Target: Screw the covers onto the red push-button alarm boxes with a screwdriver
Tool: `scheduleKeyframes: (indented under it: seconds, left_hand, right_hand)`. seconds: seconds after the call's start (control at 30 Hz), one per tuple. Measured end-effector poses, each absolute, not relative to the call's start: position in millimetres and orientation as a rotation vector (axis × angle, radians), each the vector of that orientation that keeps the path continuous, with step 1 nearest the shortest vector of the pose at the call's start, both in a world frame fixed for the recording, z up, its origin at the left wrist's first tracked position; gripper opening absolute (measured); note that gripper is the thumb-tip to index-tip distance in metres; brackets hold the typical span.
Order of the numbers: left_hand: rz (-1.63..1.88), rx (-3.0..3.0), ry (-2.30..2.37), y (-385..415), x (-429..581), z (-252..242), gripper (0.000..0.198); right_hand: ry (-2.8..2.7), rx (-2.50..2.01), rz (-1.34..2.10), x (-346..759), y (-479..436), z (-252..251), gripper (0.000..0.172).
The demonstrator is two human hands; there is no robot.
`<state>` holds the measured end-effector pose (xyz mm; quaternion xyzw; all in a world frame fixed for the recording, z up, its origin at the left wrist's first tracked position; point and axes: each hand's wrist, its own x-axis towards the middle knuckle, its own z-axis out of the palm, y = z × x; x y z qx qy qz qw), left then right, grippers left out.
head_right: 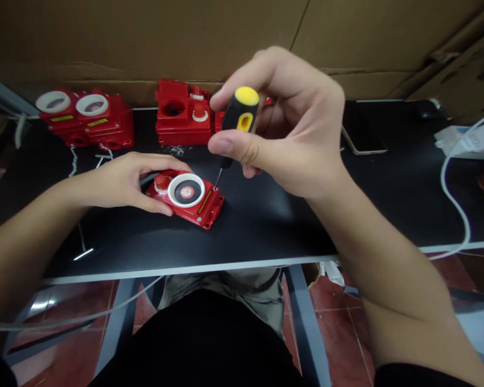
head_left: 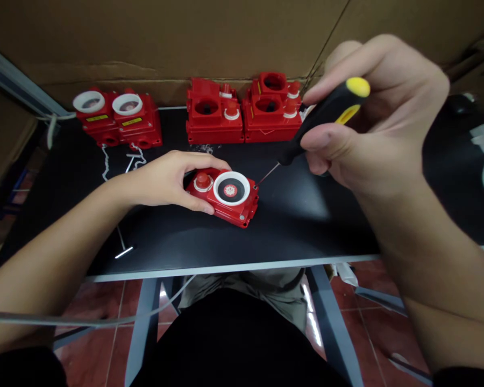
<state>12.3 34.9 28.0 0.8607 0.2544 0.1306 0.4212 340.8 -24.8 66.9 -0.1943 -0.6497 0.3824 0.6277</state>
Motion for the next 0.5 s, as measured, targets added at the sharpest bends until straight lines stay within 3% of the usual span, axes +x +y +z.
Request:
scheduleKeyframes:
  seconds: [0.27, 0.5]
  left_hand:
    - [0.311, 2.2, 0.635, 34, 15, 31, 0.075]
    - [0.317, 2.204, 0.62, 33, 16, 32, 0.073]
  right_hand:
    - [-1.533, -0.537, 0.883, 350, -23, 64, 0.025]
    - [-1.579, -0.428, 1.033, 348, -14, 61, 0.044]
